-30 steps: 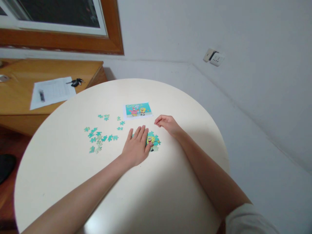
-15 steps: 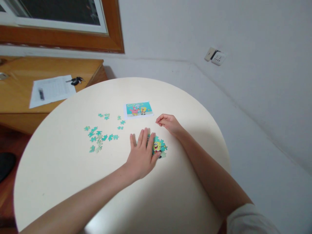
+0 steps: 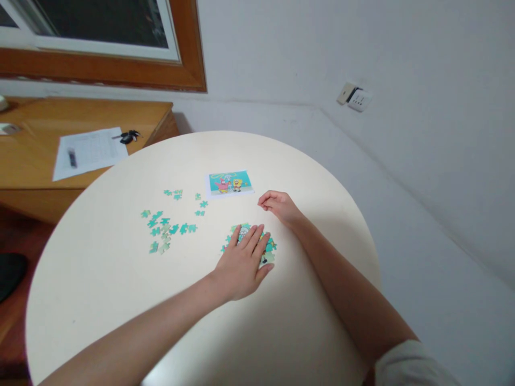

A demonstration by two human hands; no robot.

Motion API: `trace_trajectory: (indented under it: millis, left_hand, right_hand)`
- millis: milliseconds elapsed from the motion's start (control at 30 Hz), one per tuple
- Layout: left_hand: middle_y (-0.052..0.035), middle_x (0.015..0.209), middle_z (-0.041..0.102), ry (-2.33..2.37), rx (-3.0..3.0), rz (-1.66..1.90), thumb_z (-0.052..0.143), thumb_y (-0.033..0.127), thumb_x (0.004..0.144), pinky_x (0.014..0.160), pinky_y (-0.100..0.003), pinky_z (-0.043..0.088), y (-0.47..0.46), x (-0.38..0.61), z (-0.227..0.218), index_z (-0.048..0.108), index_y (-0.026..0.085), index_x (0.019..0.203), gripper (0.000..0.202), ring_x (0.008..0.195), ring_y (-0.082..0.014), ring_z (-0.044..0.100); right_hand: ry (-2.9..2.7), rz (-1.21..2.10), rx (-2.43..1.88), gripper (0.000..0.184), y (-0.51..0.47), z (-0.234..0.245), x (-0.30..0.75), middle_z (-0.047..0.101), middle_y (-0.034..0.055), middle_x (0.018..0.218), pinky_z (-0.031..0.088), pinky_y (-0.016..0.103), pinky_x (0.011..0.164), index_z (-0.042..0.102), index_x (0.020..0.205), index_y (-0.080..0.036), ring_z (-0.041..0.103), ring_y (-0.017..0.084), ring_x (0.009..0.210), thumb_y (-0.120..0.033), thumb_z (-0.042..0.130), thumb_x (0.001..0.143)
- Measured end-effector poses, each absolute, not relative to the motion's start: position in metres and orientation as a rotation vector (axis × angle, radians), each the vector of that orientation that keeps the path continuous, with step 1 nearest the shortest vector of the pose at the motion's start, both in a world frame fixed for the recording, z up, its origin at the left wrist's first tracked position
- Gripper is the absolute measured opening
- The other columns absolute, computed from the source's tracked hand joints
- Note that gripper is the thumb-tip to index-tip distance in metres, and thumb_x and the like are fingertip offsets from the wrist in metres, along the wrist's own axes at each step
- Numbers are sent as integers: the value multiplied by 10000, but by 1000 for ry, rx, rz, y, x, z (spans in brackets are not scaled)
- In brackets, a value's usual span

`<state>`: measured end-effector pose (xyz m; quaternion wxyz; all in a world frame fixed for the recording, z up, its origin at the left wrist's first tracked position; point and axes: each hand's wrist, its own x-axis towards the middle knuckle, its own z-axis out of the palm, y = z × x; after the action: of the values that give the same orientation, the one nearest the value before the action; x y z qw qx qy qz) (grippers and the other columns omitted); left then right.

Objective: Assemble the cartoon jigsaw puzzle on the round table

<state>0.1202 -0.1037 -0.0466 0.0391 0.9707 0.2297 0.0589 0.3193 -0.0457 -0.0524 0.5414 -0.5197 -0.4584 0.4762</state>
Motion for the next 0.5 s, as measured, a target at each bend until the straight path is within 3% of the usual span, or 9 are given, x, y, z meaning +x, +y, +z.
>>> trace_trajectory:
  millis: [100, 233, 367, 500]
  left_hand:
    - [-171, 1527, 258, 711, 2991, 322, 223, 521, 956, 1129, -545, 179, -104, 118, -38, 316, 117, 1445, 641, 1412, -313, 230]
    - [-158, 1539, 237, 689, 3023, 570, 293, 554, 925, 1142, -563, 74, -103, 117, -27, 261, 122, 1467, 694, 1433, -321, 148]
    - [-175, 1492, 336, 858, 2946, 313, 246, 504, 952, 1140, -536, 150, -100, 120, -36, 329, 63, 1429, 655, 1393, -300, 285]
    - [-165, 1506, 306, 871, 2933, 207, 256, 520, 947, 1134, -539, 172, -99, 123, -48, 349, 66, 1422, 663, 1396, -305, 275]
  right_hand:
    - [-1085, 1128, -1251, 60, -46, -52, 319, 591, -23, 591, 361, 257, 594, 637, 613, -177, 472, 92, 578, -209, 597, 581]
    - [-1085, 1117, -1270, 72, -46, -51, 320, 591, -22, 594, 358, 260, 604, 643, 614, -180, 477, 97, 588, -217, 593, 578]
    - [-1082, 1133, -1251, 64, -46, -51, 320, 580, -22, 587, 351, 267, 604, 639, 616, -181, 463, 101, 590, -218, 603, 579]
    - [-1070, 1137, -1238, 66, -45, -53, 320, 584, -18, 589, 345, 269, 601, 641, 615, -179, 457, 102, 589, -219, 604, 578]
